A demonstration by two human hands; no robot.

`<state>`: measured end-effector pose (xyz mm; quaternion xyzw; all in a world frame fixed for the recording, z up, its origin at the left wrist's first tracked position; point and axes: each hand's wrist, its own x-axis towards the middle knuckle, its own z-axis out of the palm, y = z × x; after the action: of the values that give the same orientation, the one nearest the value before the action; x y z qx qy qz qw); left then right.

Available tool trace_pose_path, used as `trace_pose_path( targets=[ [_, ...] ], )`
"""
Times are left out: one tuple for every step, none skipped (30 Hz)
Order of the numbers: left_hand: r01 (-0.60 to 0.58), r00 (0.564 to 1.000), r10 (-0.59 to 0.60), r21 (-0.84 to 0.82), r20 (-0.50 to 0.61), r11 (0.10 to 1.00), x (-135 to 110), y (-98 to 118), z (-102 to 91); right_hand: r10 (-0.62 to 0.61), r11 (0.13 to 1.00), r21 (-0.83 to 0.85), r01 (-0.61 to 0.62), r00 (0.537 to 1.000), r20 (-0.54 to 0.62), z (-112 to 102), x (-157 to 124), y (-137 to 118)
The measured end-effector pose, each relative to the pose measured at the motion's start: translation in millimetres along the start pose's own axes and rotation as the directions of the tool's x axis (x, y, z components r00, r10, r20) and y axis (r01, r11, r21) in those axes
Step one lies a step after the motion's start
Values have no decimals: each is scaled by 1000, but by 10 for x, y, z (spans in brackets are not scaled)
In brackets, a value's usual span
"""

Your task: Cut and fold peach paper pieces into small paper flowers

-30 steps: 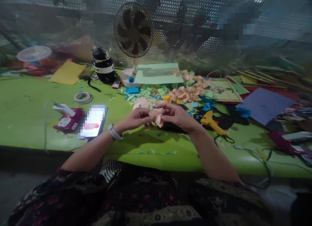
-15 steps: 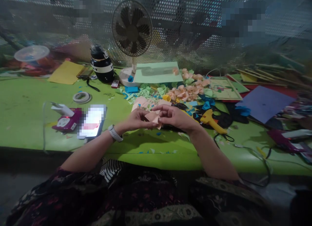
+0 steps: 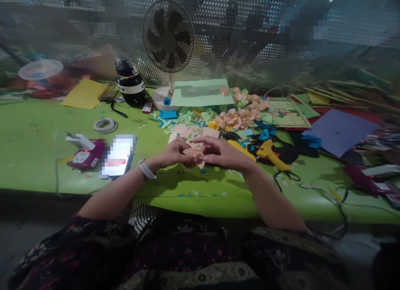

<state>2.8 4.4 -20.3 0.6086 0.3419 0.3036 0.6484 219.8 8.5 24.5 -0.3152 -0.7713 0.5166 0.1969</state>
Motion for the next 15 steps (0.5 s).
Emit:
trace_pose_path(
  targets=[
    [5,1000,-5,-8,16,1000,1,1,2,-23,997,-73,21,1000,-14,27,5,-3],
    [9,999,-8,-16,35,1000,2,3,4,-47,989,-141,43,999,-26,57,13,-2],
    [11,999,-10,-20,54,1000,4,6,7,-74,979,-194,65,997,-36,86,22,2],
    [13,997,-11,-21,72,1000,5,11,10,-100,969,-230,89,994,-39,112,31,9],
    [13,996,-11,-22,85,1000,5,18,12,-125,962,-251,111,991,-40,132,39,18],
    [14,995,-12,-20,96,1000,6,25,14,-149,955,-264,132,988,-44,145,46,28],
    [16,994,-14,-17,107,1000,5,33,13,-168,951,-273,147,984,-53,150,52,39],
    [16,993,-15,-12,116,1000,4,40,9,-181,948,-278,156,981,-64,149,55,49],
    [15,993,-14,-7,121,1000,4,45,3,-186,949,-275,157,979,-80,141,57,58],
    [11,993,-11,-3,120,1000,3,49,-7,-181,953,-264,150,979,-98,129,58,66],
    [2,994,-2,-3,113,1000,4,50,-20,-171,959,-249,137,978,-120,115,58,73],
    [-14,995,15,-13,95,1000,6,48,-36,-156,966,-230,121,977,-143,99,59,80],
    [-34,997,36,-32,69,999,10,44,-53,-143,973,-205,108,976,-165,85,60,88],
    [-57,997,59,-55,42,997,16,36,-72,-133,980,-173,101,973,-187,73,63,96],
    [-76,997,78,-78,20,994,24,27,-89,-124,986,-133,98,971,-203,65,66,104]
  ],
)
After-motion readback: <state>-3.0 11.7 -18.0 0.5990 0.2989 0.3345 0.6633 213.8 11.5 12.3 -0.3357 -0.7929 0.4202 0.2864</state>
